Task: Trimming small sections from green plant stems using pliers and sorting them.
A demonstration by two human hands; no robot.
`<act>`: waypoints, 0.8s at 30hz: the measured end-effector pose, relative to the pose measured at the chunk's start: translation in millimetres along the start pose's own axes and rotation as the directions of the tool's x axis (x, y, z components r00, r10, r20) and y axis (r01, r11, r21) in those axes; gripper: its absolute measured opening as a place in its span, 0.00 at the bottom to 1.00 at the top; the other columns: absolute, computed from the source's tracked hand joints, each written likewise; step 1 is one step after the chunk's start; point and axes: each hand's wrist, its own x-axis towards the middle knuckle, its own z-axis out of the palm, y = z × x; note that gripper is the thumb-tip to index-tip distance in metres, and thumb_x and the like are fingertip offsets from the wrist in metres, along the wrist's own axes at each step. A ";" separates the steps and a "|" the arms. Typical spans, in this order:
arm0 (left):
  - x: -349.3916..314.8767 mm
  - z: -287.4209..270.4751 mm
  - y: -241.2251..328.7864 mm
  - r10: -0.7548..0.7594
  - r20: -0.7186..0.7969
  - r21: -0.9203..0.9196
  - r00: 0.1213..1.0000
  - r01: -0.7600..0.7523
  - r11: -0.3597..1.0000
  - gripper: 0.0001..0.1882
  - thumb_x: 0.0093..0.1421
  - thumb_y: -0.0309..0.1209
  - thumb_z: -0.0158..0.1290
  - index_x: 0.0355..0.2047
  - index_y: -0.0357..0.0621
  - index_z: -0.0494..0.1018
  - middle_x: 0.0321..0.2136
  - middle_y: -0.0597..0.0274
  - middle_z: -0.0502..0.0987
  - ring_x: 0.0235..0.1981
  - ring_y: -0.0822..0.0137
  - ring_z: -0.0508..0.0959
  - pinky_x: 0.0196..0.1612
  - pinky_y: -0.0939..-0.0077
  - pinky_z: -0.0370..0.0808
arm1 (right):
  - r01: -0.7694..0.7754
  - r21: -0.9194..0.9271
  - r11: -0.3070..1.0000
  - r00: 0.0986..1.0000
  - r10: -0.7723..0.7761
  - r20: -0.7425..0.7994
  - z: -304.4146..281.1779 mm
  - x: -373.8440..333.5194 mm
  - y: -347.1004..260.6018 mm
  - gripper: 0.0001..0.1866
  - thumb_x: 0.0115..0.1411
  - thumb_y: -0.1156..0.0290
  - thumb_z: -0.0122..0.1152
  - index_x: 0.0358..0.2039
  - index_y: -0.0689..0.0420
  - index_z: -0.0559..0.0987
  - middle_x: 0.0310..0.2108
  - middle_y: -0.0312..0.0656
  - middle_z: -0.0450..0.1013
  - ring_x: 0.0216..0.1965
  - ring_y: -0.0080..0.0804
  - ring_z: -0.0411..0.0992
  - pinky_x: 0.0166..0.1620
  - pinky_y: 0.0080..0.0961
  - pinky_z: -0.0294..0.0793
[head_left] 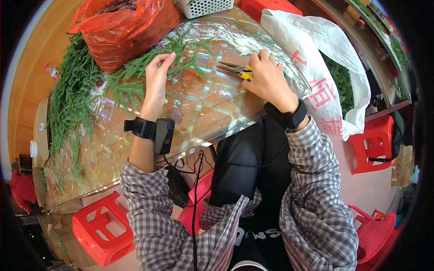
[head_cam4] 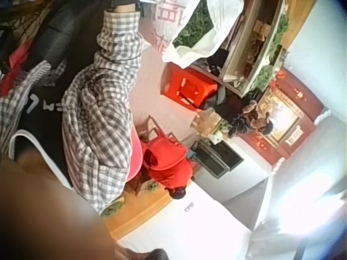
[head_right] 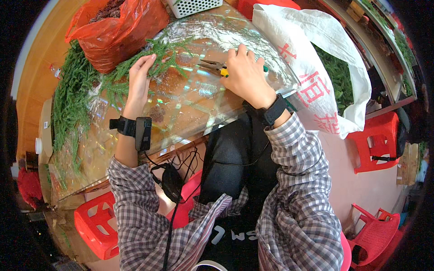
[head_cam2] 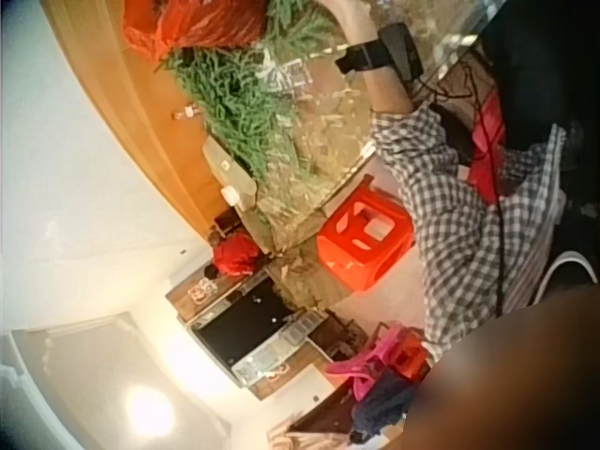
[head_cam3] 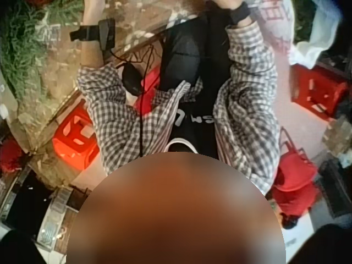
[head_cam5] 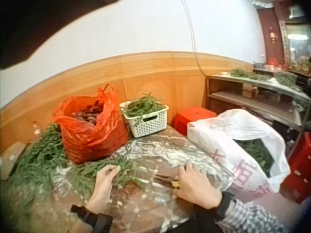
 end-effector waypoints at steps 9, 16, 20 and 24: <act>3.1 -2.8 -2.6 0.002 0.010 -0.016 1.000 -0.002 1.000 0.12 0.57 0.34 0.56 0.35 0.36 0.74 0.31 0.66 0.74 0.35 0.77 0.69 0.41 0.82 0.63 | 0.064 -0.001 0.998 0.991 -0.064 -0.118 -4.0 6.9 8.9 0.20 0.42 0.67 0.66 0.37 0.62 0.76 0.33 0.50 0.70 0.40 0.49 0.68 0.42 0.39 0.66; -1.8 1.7 3.4 -0.011 -0.016 -0.017 1.000 0.011 1.000 0.12 0.58 0.34 0.56 0.34 0.37 0.74 0.31 0.67 0.74 0.35 0.77 0.69 0.41 0.83 0.62 | 0.057 -0.037 0.998 0.972 -0.063 -0.226 -1.6 14.6 22.8 0.17 0.41 0.66 0.67 0.32 0.62 0.81 0.28 0.52 0.73 0.31 0.49 0.72 0.36 0.38 0.72; -1.0 -1.0 3.5 -0.019 -0.015 -0.009 1.000 0.018 1.000 0.11 0.58 0.34 0.56 0.34 0.37 0.74 0.31 0.66 0.74 0.35 0.77 0.69 0.42 0.83 0.63 | 0.051 -0.068 0.996 0.962 -0.067 -0.263 -3.0 18.8 27.0 0.17 0.41 0.66 0.67 0.32 0.62 0.81 0.26 0.53 0.74 0.29 0.49 0.74 0.34 0.37 0.73; -0.9 0.8 3.9 -0.013 0.001 -0.016 1.000 0.013 1.000 0.11 0.58 0.34 0.56 0.34 0.36 0.73 0.31 0.66 0.74 0.35 0.77 0.69 0.42 0.82 0.63 | -0.022 -0.061 0.998 0.977 0.009 -0.213 -9.8 22.7 28.3 0.17 0.41 0.65 0.67 0.32 0.61 0.82 0.25 0.53 0.75 0.29 0.49 0.74 0.34 0.37 0.74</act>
